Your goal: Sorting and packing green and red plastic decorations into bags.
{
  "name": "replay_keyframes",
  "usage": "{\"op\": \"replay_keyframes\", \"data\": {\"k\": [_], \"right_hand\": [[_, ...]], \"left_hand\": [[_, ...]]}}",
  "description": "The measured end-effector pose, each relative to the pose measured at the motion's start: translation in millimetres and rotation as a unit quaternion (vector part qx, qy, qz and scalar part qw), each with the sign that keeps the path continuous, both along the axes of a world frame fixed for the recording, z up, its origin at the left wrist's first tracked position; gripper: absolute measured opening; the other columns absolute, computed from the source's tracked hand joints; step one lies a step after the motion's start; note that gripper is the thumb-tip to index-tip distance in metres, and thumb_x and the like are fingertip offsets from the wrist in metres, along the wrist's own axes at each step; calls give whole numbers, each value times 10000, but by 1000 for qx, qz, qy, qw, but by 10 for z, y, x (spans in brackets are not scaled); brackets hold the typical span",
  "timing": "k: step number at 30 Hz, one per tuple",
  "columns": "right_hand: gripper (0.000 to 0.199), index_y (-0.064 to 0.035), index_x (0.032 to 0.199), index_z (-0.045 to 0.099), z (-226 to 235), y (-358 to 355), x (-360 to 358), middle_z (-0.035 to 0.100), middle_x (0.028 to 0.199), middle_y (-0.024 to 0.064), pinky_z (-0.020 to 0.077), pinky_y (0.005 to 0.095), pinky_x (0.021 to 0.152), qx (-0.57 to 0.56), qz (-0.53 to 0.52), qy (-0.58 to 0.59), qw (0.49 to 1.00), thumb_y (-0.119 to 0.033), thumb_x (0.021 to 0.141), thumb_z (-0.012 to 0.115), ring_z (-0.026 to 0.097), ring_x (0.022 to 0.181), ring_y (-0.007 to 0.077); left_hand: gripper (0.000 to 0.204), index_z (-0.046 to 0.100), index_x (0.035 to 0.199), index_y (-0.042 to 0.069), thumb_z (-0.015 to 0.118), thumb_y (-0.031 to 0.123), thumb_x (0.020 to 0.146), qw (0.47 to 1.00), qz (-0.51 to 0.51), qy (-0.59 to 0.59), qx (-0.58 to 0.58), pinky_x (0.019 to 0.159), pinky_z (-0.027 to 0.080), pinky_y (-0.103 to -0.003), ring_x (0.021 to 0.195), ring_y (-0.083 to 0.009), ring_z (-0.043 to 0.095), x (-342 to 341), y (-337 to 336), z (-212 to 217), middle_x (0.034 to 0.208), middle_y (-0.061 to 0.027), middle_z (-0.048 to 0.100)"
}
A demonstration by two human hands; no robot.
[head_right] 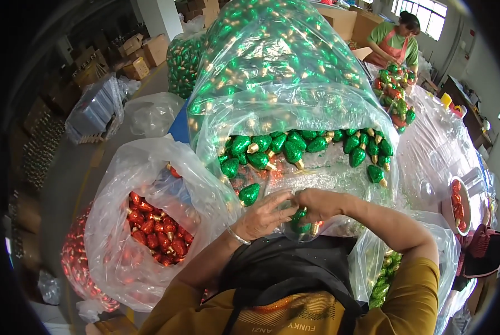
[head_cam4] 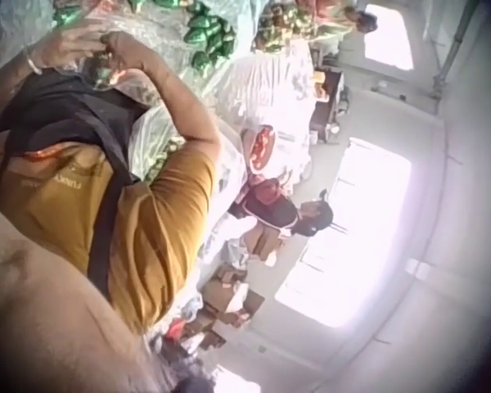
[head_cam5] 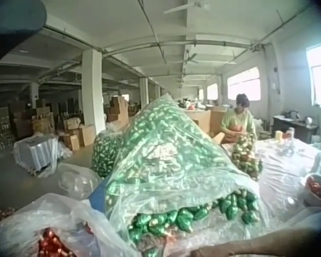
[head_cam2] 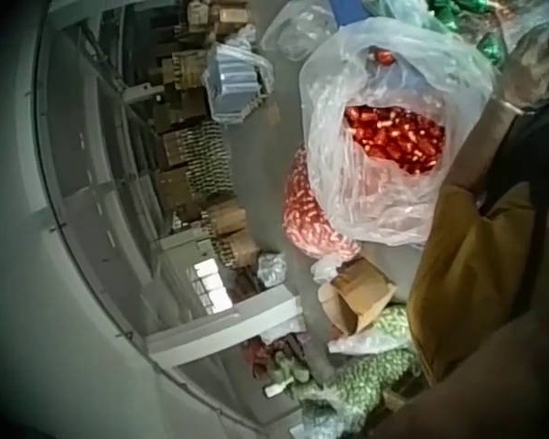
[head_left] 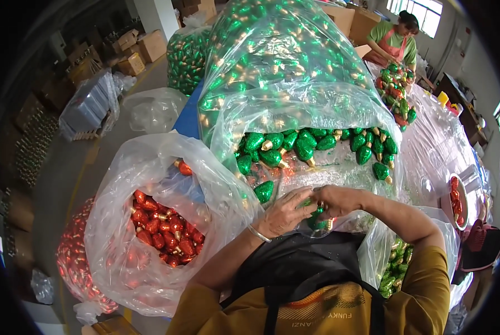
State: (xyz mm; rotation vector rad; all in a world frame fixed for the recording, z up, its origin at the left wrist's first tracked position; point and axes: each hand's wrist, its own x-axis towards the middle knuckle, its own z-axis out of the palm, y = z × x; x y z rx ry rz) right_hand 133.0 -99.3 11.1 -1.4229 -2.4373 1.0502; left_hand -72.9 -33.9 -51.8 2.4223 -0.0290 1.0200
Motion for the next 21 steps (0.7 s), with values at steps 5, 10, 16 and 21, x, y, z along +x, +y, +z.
{"op": "replay_keyframes", "data": {"k": [5,10,16,21], "right_hand": [[242,5,793,596,-229,-223,131,601,699,172,453,401,610,5,-98,72,993,-187,688,701,577,641,295],[282,1,740,565,-820,121,532,614,643,89,455,332,423,-147,105,-10,984,-214,743,746,565,549,168],[312,1,814,613,-479,259,24,625,706,170,456,421,624,-98,53,-154,982,-255,682,733,591,673,333],[297,-5,858,615,-716,189,-55,634,762,156,466,424,670,9,122,-187,975,-244,713,718,601,740,351]], "left_hand": [[307,643,1045,96,580,22,754,996,6,41,80,1000,394,-461,1145,-346,526,-19,35,-10,1201,-181,538],[299,627,1023,49,562,54,730,996,-32,39,73,901,456,-422,1041,-335,552,47,82,147,1000,-145,592],[272,627,955,35,612,-8,686,995,-32,39,88,810,487,-401,971,-310,581,110,-44,181,901,-113,602],[240,615,916,17,611,-35,682,991,-29,68,114,794,485,-406,944,-309,584,161,-126,270,883,-117,594]]}}
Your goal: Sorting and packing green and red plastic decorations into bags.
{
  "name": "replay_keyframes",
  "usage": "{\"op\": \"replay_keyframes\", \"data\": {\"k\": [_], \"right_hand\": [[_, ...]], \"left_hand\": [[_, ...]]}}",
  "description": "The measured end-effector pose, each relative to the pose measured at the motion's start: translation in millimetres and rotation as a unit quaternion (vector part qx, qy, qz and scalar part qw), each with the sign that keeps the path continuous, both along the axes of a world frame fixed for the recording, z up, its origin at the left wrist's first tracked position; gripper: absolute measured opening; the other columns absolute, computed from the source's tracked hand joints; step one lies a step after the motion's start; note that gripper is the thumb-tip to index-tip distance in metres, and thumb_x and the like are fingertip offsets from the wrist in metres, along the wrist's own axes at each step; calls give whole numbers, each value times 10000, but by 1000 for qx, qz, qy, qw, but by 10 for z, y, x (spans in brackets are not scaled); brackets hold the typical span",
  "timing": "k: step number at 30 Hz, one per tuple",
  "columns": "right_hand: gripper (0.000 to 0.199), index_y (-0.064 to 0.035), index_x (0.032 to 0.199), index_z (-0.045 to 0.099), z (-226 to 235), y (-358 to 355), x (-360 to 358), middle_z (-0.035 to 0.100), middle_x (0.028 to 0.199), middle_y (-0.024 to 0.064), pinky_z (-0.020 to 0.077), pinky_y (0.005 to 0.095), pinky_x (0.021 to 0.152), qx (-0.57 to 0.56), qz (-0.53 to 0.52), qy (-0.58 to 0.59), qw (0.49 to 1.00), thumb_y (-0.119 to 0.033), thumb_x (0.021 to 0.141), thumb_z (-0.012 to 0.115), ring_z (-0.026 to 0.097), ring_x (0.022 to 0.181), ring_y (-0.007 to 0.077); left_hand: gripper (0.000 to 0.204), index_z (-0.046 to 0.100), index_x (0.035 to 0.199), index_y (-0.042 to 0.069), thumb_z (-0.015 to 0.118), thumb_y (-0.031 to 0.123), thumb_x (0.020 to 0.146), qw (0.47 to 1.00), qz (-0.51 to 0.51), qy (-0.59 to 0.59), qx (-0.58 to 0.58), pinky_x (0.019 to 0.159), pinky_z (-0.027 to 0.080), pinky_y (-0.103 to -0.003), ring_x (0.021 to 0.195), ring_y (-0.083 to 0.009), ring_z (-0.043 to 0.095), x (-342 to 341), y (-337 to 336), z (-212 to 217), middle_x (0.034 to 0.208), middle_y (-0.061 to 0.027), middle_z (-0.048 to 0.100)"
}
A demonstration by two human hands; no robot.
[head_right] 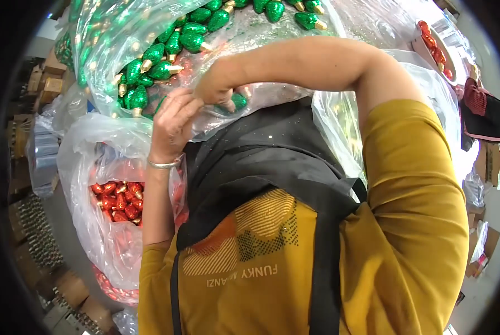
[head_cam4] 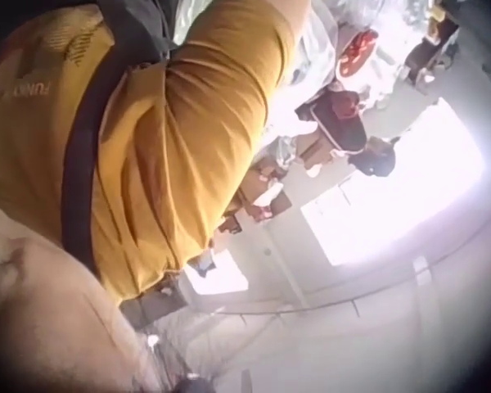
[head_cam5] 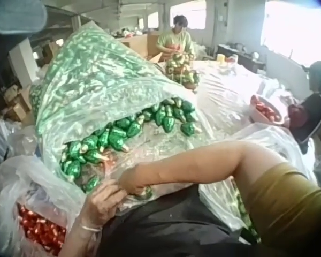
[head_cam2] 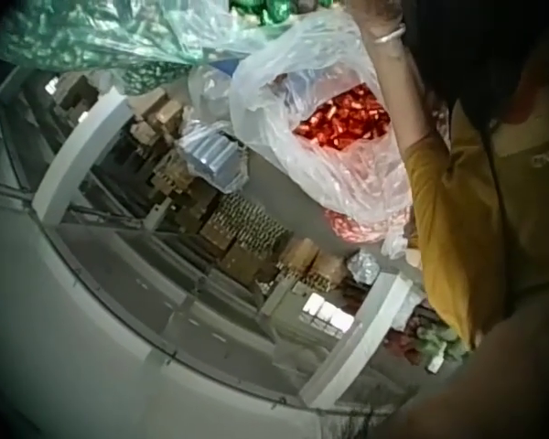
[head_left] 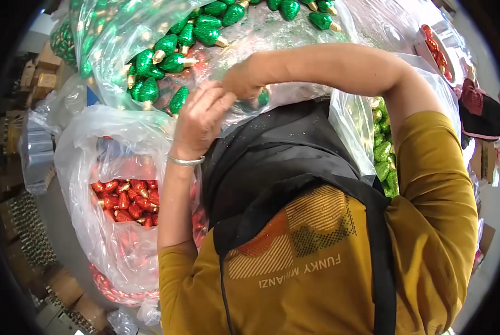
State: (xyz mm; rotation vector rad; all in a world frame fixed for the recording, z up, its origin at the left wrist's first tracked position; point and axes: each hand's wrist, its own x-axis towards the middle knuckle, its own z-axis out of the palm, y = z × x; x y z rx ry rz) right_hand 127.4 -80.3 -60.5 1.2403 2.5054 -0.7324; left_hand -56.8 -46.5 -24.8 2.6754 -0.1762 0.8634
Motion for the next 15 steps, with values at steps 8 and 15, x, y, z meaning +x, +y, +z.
{"op": "replay_keyframes", "data": {"k": [8,15], "right_hand": [[241,49,886,589,1409,-1724,615,619,864,132,478,343,734,96,-375,405,828,-190,858,614,611,804,221],[384,-24,1042,578,-234,-3991,802,627,969,204,492,455,743,-92,-738,-315,590,-328,818,648,616,919,344]], "left_hand": [[257,618,895,-11,605,-101,655,999,28,35,18,824,478,-401,970,-332,582,-307,278,159,911,-135,589],[176,628,871,-19,696,-67,716,998,49,5,-29,752,477,-387,858,-309,591,-139,59,18,857,-147,605]]}}
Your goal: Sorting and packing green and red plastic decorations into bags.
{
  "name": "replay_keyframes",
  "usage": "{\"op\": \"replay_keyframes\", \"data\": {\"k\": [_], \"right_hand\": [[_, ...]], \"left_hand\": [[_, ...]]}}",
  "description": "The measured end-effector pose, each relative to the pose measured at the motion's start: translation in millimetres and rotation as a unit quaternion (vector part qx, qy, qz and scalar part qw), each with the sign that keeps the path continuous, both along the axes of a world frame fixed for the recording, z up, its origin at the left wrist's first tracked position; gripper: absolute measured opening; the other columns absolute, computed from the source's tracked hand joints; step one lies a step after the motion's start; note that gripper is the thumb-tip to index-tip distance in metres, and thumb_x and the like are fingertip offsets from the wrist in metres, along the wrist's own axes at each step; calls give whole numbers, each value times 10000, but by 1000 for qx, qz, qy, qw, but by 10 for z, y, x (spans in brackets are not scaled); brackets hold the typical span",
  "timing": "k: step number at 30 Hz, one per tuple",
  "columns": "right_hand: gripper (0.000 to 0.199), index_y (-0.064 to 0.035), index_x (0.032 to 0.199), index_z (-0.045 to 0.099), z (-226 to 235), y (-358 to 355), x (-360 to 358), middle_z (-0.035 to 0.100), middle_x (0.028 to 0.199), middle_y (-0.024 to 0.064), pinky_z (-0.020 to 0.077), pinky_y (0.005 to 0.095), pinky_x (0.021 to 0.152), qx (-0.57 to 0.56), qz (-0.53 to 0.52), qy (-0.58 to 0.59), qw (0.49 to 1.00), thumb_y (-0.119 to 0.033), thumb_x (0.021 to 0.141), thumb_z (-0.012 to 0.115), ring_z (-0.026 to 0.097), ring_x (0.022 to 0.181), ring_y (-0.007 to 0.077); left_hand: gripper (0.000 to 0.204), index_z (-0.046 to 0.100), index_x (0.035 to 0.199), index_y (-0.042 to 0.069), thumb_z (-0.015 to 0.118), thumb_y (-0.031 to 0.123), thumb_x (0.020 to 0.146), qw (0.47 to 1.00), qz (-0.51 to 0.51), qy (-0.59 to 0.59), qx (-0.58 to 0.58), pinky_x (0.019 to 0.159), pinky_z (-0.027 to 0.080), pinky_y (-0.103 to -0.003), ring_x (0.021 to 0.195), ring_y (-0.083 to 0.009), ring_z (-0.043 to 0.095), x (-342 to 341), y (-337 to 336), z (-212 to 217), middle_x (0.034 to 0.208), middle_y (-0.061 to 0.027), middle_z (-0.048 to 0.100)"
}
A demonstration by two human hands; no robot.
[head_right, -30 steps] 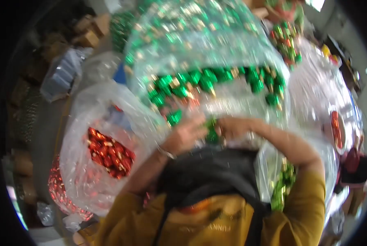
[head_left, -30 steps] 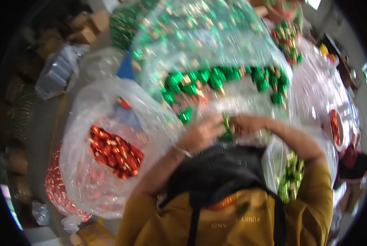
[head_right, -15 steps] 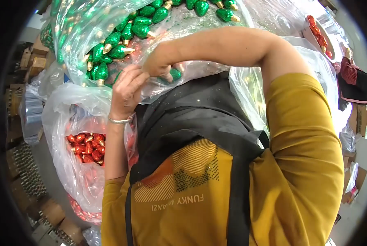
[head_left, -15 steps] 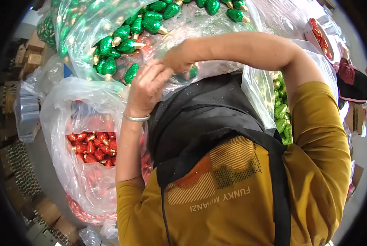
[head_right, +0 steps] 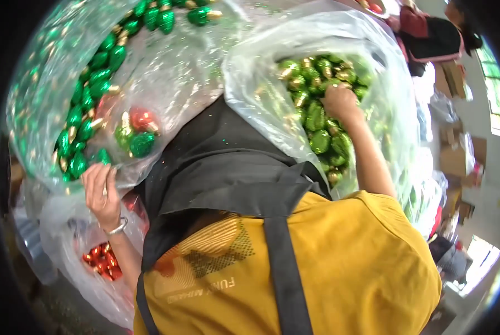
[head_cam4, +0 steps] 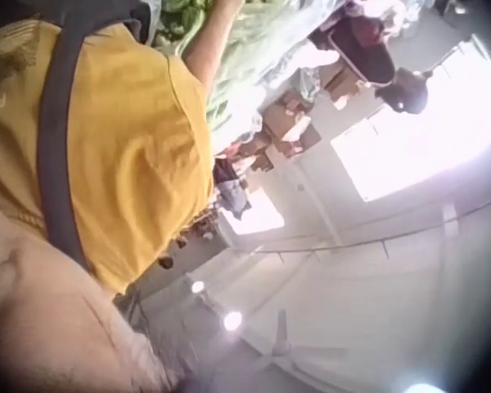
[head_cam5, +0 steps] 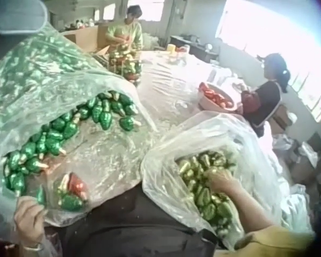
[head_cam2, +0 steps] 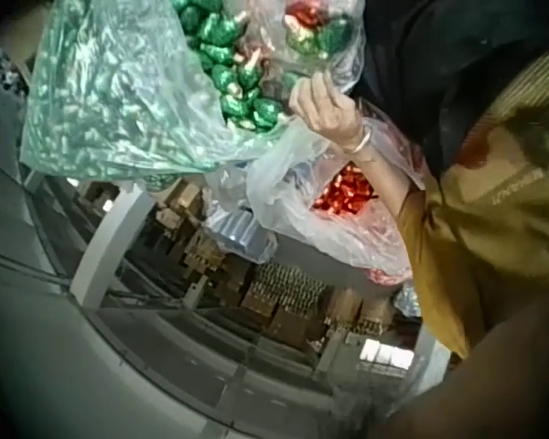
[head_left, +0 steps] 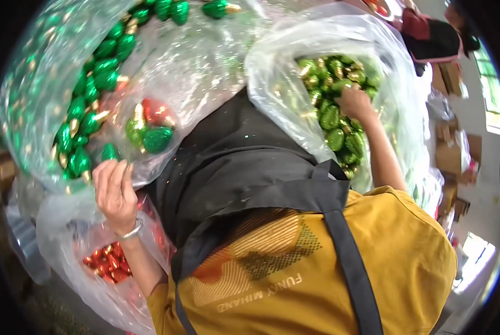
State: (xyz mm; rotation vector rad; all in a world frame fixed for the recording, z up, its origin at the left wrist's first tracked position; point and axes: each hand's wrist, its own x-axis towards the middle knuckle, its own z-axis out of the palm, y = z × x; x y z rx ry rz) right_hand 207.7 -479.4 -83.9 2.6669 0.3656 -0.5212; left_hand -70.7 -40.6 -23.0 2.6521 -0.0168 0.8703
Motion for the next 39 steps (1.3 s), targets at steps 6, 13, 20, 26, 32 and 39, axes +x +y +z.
{"op": "replay_keyframes", "data": {"k": [6,13,20,26,32,39], "right_hand": [[665,-58,1246,419,-392,-60,77,602,1020,262,488,463,775,97,-38,-59,993,-325,714,716,598,948,387],[556,6,1244,481,186,-349,491,611,1005,146,457,328,824,511,-161,189,823,-168,728,592,595,895,262],[229,-6,996,560,752,1455,601,580,838,71,456,252,649,673,-39,211,708,-149,829,622,563,763,149],[361,3,773,579,626,4041,635,534,621,31,427,295,546,525,382,226,726,-342,835,664,491,565,111],[696,59,888,547,-25,5197,129,622,769,228,493,403,641,282,575,111,760,-611,732,651,627,683,286],[683,85,1163,483,392,4374,378,643,839,148,492,350,672,525,372,246,725,-424,760,698,619,725,219]], "left_hand": [[158,647,880,15,710,-11,738,998,41,44,-9,675,475,-365,698,-267,585,205,-314,19,769,-98,630],[193,647,966,38,690,74,782,972,162,-60,160,715,501,-377,862,-292,606,-359,-82,125,1067,-107,592],[125,649,906,-14,617,98,860,813,569,-67,-105,751,477,-340,784,-266,595,-2599,592,-426,836,-117,633],[203,640,957,-40,622,143,872,838,541,44,-57,762,479,-308,826,-194,602,-2439,217,-436,906,-135,640],[268,595,1048,7,636,175,843,749,616,148,-194,838,447,-351,894,-288,588,-3424,293,-1086,1044,-181,587],[563,474,1272,51,659,267,786,613,605,507,-2,842,475,-431,995,-355,593,-2985,556,-1236,1223,-233,501]]}}
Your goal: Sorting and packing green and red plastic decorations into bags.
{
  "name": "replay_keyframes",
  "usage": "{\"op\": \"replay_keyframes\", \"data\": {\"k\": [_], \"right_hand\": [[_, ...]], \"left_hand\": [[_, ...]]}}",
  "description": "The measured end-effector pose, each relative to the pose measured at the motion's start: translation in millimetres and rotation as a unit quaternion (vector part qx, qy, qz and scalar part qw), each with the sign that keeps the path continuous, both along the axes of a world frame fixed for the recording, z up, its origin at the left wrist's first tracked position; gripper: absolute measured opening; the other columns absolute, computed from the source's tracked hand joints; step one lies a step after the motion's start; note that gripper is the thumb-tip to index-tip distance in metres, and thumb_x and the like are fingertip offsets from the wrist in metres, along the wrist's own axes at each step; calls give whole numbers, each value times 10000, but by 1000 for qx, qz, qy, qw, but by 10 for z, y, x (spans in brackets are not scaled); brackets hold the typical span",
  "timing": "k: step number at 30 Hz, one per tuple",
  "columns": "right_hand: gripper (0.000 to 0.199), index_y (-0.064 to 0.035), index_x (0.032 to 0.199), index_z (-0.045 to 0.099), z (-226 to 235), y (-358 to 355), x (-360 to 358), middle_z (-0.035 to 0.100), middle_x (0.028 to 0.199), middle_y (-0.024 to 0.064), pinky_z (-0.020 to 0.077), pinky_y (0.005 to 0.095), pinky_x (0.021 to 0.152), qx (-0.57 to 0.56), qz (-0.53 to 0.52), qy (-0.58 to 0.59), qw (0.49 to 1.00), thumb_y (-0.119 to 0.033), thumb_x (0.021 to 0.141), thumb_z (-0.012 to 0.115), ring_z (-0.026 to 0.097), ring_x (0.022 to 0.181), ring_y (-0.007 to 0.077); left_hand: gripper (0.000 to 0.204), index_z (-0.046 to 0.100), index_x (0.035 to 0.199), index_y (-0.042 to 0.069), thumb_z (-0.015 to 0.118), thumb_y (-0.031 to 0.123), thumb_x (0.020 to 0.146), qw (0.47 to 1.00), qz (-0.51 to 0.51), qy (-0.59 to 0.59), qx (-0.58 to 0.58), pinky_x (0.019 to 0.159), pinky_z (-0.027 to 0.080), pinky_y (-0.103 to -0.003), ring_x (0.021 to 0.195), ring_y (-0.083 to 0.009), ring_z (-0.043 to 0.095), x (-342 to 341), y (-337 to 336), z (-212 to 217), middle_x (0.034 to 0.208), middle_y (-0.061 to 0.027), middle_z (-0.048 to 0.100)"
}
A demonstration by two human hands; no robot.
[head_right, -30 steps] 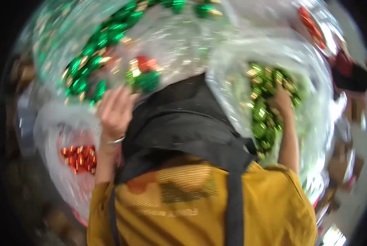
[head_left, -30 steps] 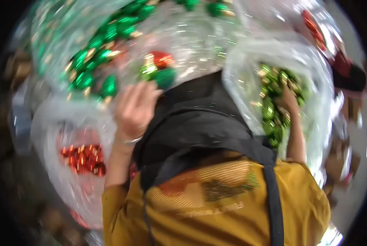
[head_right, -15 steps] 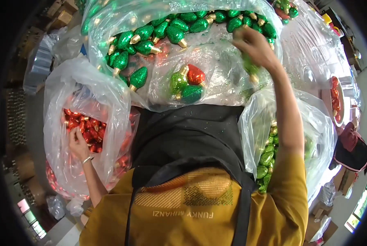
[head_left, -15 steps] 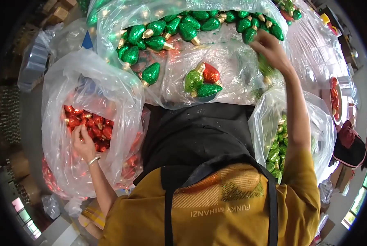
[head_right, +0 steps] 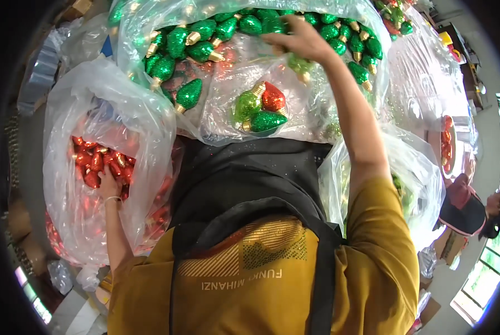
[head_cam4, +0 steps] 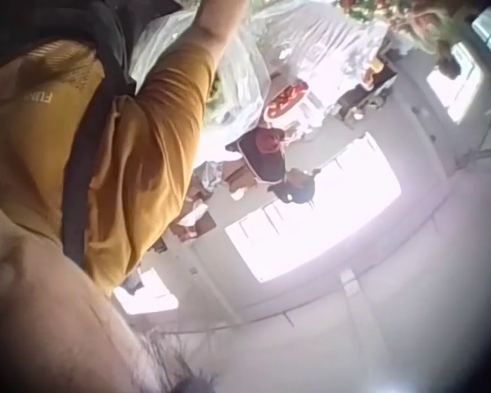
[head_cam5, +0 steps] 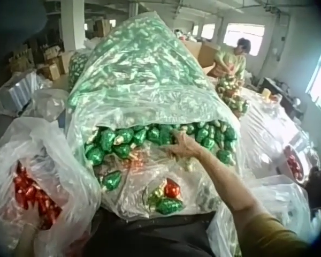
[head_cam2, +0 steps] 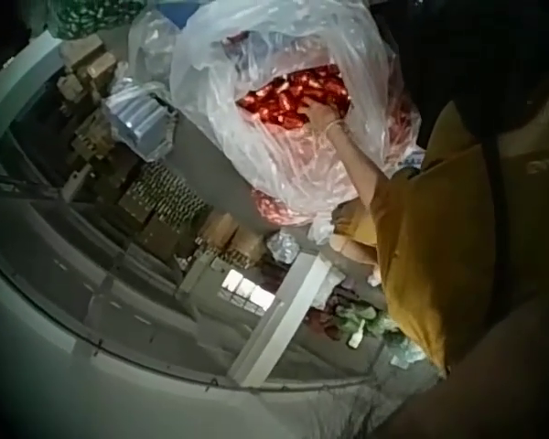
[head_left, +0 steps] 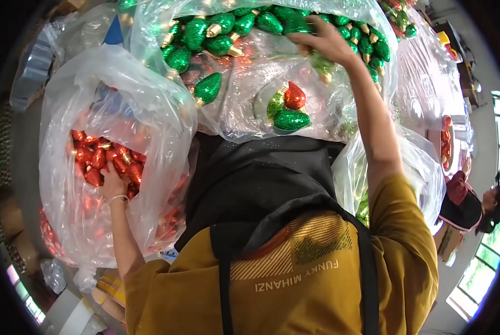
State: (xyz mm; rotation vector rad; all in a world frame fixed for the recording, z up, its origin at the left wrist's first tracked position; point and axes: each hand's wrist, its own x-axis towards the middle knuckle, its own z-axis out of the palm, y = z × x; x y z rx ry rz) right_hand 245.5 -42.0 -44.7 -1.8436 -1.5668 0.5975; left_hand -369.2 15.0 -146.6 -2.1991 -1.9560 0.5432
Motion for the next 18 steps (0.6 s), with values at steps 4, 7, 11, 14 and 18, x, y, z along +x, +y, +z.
{"op": "replay_keyframes", "data": {"k": [4,7,11,14,18], "right_hand": [[546,54,1182,487,748,-1160,-345,629,854,102,473,278,663,37,-43,191,980,-191,751,715,587,708,129],[585,52,1178,486,928,-1666,-525,634,870,109,478,299,675,45,-60,163,984,-200,717,743,603,735,166],[648,24,1171,499,1018,-1948,-1046,636,972,141,487,354,775,-7,31,134,990,-225,649,792,624,883,243],[801,28,1233,481,1047,-2162,-1207,600,1116,139,466,348,849,-48,36,23,998,-276,568,809,613,968,266],[759,22,1200,499,923,-2406,-1120,580,1163,168,463,348,862,-77,91,121,986,-299,583,803,610,996,296]], "left_hand": [[594,484,1276,70,694,192,735,985,154,-81,-20,877,477,-441,1050,-382,560,-41,275,-134,1347,-242,373],[610,501,1257,71,708,79,683,990,60,-119,-53,888,477,-446,1062,-393,542,-197,371,-202,1329,-234,394],[611,526,1228,127,743,89,659,977,-6,-171,-126,898,461,-425,1058,-391,534,-1122,719,-660,1254,-194,453],[574,540,1221,114,721,71,678,985,-62,-142,-81,897,459,-427,1037,-388,542,-808,573,-459,1205,-195,494],[518,531,1232,69,675,63,735,990,-119,-67,-48,905,456,-409,1033,-381,549,-793,564,-460,1177,-201,532]]}}
